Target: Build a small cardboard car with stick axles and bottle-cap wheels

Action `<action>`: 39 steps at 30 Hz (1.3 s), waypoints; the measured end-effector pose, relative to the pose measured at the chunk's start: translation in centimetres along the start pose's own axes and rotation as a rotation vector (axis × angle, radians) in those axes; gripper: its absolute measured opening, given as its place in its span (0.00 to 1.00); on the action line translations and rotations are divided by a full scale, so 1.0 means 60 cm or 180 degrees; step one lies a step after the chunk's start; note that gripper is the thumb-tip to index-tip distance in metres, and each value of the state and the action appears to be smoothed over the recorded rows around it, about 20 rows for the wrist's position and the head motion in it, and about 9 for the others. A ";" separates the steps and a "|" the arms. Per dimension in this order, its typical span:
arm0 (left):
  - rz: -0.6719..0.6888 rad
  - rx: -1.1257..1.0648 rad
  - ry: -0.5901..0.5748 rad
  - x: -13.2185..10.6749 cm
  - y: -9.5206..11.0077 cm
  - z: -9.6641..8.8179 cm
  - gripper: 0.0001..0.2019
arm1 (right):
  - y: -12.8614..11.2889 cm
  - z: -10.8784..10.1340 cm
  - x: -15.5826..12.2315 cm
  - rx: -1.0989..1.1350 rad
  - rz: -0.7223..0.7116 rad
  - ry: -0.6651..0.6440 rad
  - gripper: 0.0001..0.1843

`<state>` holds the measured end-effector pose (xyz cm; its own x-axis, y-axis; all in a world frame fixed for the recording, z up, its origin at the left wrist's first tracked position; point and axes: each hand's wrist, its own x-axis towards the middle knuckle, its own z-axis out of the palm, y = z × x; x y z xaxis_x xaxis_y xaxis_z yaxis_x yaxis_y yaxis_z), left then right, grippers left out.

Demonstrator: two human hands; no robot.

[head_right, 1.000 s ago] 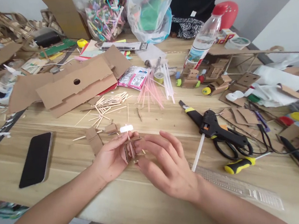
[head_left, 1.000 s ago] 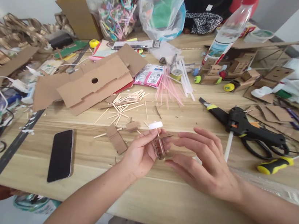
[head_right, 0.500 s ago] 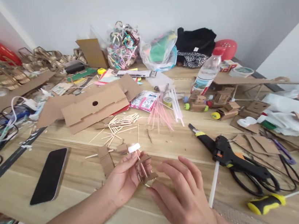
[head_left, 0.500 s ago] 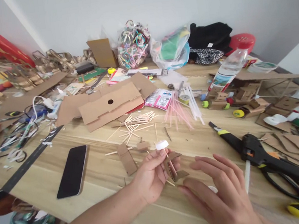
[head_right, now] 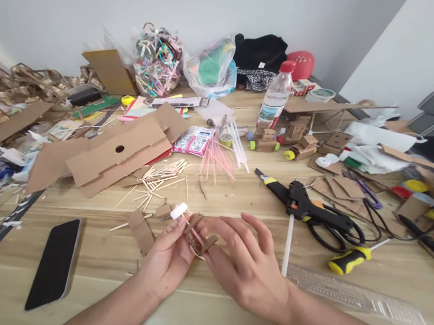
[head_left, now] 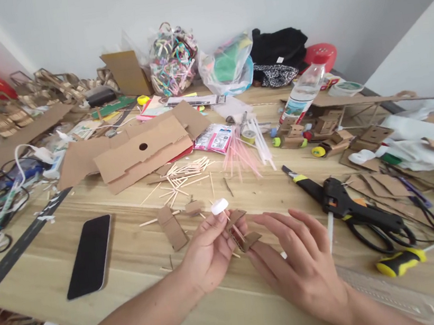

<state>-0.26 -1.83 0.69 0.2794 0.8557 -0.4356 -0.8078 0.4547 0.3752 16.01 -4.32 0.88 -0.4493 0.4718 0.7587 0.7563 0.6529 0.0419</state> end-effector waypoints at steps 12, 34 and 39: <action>0.0079 0.0630 -0.0606 -0.004 -0.004 -0.007 0.21 | 0.019 -0.010 0.007 -0.0018 -0.0024 0.0075 0.10; 0.3697 0.4247 -0.0759 -0.024 0.040 0.022 0.03 | 0.041 -0.046 0.010 -0.0739 -0.0286 0.0099 0.11; 0.3676 0.5763 -0.1991 -0.015 0.066 0.084 0.13 | 0.042 -0.052 0.013 -0.0878 -0.0374 0.0097 0.11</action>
<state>-1.10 0.41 6.68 0.5565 0.6180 0.5554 0.3903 -0.7845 0.4818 19.03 -4.15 3.58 -0.5302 0.3818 0.7571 0.8024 0.5144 0.3025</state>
